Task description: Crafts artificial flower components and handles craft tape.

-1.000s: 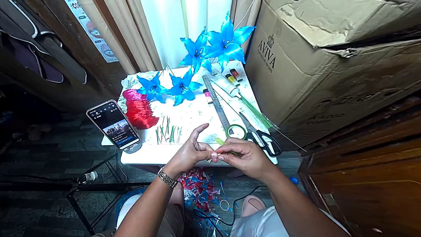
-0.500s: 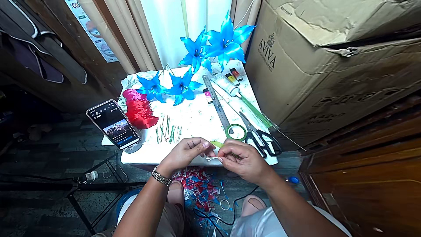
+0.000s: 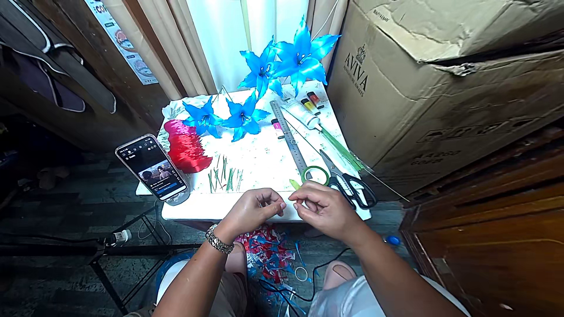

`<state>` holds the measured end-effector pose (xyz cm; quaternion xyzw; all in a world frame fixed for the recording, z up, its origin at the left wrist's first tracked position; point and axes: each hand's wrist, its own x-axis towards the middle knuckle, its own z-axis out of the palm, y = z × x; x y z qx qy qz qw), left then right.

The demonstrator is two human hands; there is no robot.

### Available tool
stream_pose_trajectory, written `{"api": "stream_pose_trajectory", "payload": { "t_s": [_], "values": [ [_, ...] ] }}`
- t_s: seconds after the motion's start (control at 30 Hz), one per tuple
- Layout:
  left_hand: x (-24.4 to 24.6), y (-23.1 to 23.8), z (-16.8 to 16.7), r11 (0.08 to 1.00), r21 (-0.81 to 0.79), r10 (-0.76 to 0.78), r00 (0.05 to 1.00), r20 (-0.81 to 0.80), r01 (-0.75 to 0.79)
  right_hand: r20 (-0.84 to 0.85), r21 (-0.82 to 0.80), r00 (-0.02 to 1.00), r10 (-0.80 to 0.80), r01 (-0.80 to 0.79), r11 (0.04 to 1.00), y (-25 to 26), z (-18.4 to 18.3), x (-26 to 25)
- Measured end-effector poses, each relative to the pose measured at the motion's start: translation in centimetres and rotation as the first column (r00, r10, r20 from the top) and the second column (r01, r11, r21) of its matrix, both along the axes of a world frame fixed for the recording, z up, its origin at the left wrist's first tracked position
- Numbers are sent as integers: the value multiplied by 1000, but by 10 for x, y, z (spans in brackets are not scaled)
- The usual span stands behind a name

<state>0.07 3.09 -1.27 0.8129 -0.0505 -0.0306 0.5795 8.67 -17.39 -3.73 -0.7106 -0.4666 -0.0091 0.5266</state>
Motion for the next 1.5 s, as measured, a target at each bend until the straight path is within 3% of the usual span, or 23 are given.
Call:
{"api": "stream_pose_trajectory", "payload": {
  "t_s": [0.13,0.3,0.4,0.47,0.53,0.6,0.67,0.83,1.07,1.2,1.3,1.4,1.5],
  "values": [
    [1,-1,0,1000,20,-10,1000,-17,11,126,-57,992,-12,20,998,2,-4,-2],
    [2,2,0,998,45,-32,997,-74,36,134,-119,991,-17,33,992,1,-7,-2],
    [5,19,1,984,137,118,993,-26,-113,49,-91,995,-92,96,991,1,-5,-1],
    [9,35,0,897,289,331,942,63,-335,-2,-66,991,-133,133,989,0,-3,-1],
    [14,48,-3,718,512,472,870,141,-472,-22,-66,988,-156,154,986,1,-2,-1],
    [17,53,-6,608,640,531,840,112,-470,-25,-83,987,-159,157,984,2,-4,-1],
    [20,48,-6,560,707,561,825,60,-432,-22,-89,988,-151,148,985,3,-6,-1],
    [24,40,-3,541,754,581,814,-13,-374,-31,-97,988,-151,147,984,4,-7,-1],
    [24,44,-3,593,693,598,800,-39,-410,-40,-100,990,-136,131,986,2,-9,-1],
    [19,47,8,656,552,644,763,-55,-514,-80,-68,986,-146,141,988,5,-9,-2],
    [15,49,-1,778,153,624,777,-80,-609,-274,-18,945,-177,178,984,11,-4,-7],
    [17,37,-7,799,-319,479,860,-174,-510,-598,68,789,-143,227,971,19,3,-11],
    [18,15,-10,759,-511,350,915,-200,-403,-778,145,625,-59,270,952,28,5,-14]
  ]
}}
